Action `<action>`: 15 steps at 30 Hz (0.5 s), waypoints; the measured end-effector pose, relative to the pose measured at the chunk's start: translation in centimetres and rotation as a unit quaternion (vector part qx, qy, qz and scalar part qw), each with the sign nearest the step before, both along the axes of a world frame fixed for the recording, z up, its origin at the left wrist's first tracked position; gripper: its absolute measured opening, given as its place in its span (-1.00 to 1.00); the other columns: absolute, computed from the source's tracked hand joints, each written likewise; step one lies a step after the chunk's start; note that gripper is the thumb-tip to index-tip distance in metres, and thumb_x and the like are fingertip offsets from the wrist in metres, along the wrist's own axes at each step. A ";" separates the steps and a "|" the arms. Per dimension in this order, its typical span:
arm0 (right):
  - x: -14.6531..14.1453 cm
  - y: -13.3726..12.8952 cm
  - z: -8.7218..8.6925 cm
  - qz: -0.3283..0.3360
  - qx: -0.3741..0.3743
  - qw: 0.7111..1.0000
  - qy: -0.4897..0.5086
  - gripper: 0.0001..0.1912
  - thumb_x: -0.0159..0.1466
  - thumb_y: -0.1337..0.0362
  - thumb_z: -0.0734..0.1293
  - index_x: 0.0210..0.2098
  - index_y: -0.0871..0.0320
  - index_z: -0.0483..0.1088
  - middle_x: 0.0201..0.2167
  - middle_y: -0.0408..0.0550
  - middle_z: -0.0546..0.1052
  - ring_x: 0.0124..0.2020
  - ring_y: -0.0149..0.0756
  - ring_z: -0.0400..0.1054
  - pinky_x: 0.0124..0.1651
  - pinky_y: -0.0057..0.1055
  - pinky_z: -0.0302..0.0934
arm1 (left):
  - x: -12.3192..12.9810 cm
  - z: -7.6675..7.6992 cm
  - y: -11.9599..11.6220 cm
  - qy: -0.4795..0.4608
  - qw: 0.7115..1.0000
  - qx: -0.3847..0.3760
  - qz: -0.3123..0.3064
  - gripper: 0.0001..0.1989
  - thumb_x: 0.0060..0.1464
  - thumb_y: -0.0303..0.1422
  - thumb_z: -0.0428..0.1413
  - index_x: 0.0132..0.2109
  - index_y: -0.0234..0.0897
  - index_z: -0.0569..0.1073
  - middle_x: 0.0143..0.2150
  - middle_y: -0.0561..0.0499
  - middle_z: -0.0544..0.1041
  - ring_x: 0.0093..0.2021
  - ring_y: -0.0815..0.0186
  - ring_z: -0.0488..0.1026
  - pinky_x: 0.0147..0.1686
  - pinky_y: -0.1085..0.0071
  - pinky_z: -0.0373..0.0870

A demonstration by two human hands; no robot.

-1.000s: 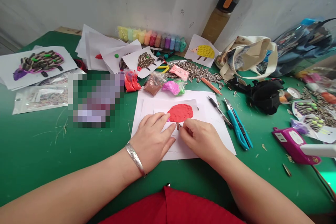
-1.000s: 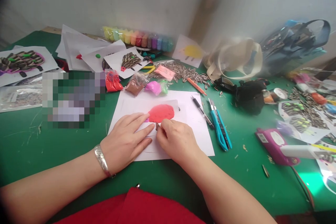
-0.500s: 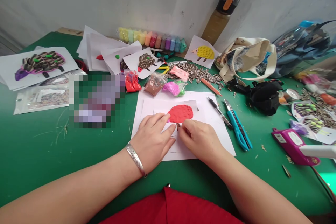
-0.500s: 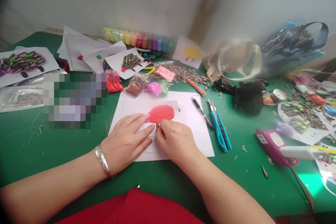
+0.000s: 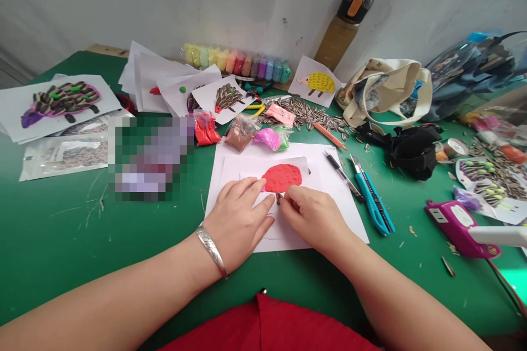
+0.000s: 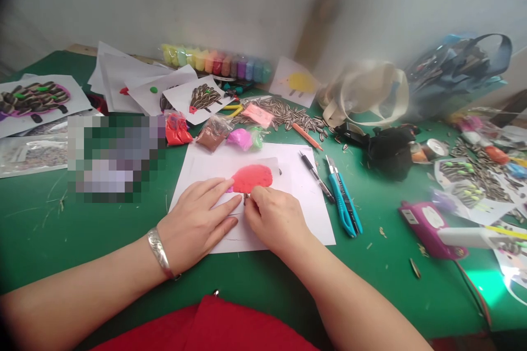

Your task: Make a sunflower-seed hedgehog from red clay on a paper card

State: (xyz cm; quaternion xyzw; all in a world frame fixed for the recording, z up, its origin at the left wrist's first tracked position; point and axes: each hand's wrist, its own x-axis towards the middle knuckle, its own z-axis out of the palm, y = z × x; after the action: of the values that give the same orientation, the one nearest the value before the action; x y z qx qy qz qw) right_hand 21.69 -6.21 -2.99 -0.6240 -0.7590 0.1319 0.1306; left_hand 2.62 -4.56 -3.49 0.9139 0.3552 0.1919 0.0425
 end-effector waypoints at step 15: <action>-0.3 0.0 0.2 -0.007 -0.018 1.000 0.012 -0.73 0.29 0.24 0.14 -0.53 0.12 0.07 -0.60 -0.21 0.29 -0.55 -0.43 0.10 -0.44 -0.42 -0.15 | 0.0 -0.1 -0.1 0.002 1.000 0.005 0.001 -0.69 0.25 -0.30 0.01 0.03 -0.34 0.50 0.13 -0.28 0.44 0.16 -0.06 0.31 0.10 -0.03 0.32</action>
State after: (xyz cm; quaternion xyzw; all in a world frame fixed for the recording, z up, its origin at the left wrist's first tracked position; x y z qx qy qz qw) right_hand 21.43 -6.20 -2.76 -0.6298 -0.7506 0.1527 0.1294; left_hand 2.58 -4.62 -3.58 0.9140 0.3557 0.1915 0.0370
